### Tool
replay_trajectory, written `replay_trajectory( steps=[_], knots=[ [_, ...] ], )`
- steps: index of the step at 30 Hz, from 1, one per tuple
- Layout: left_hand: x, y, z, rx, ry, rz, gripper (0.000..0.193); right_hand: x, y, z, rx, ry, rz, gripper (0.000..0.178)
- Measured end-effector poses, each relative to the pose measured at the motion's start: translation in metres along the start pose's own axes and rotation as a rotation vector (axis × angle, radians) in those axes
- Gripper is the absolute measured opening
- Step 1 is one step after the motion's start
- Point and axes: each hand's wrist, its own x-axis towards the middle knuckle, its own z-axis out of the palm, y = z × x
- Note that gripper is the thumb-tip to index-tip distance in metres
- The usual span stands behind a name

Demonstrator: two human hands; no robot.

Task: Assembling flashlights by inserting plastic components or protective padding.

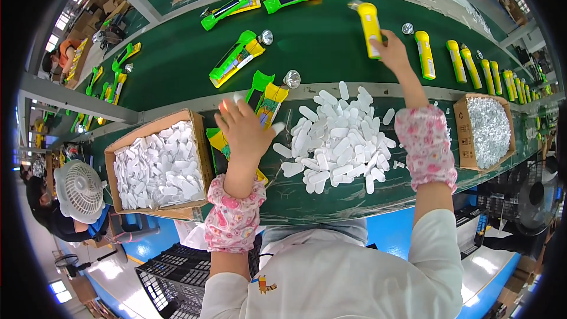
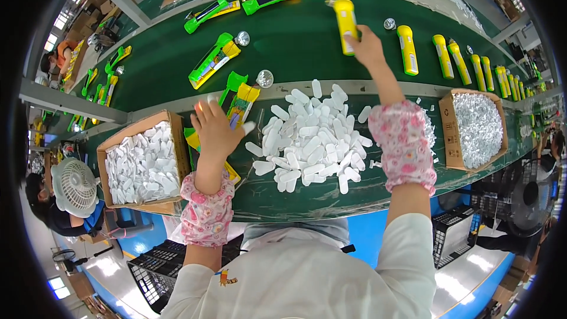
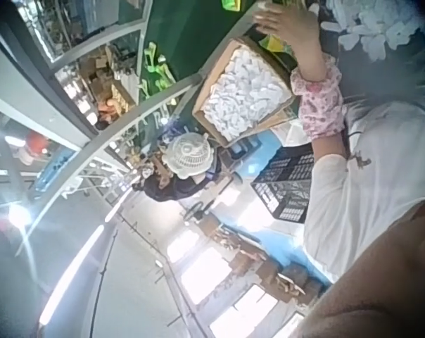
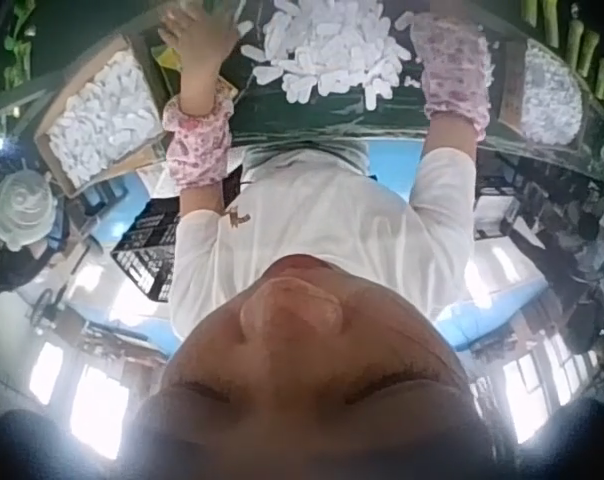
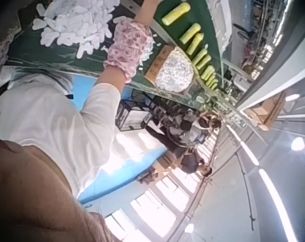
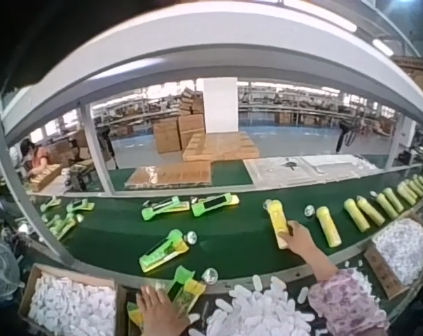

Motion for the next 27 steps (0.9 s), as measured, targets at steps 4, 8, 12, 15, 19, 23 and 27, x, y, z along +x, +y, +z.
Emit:
replay_trajectory(
  steps=[4,8,12,15,19,23,27],
  knots=[
    [-0.005,-0.002,-0.003,0.074,-0.024,0.03,0.088,-0.001,0.023,0.007,-0.581,0.125,-0.104,0.048],
    [0.003,-0.005,-0.014,0.1,-0.249,-0.027,0.086,-0.076,-0.061,0.01,-0.362,0.118,-0.369,0.037],
    [0.008,-0.019,0.004,0.142,-0.083,0.069,0.094,-0.125,-0.086,0.028,-0.437,-0.108,-0.282,0.035],
    [0.01,-0.016,0.006,0.101,-0.071,0.057,0.094,-0.122,-0.069,0.039,-0.356,-0.133,-0.235,0.033],
    [0.011,-0.001,-0.002,-0.034,-0.013,0.118,0.085,-0.121,-0.056,0.037,-0.214,-0.184,-0.239,0.028],
    [0.009,0.0,-0.004,-0.133,-0.012,0.141,0.075,-0.15,-0.087,0.018,0.006,-0.192,-0.198,0.019],
    [0.015,-0.006,0.001,-0.236,-0.133,0.088,0.074,-0.18,-0.084,-0.01,0.233,0.062,-0.636,0.021]
  ],
)
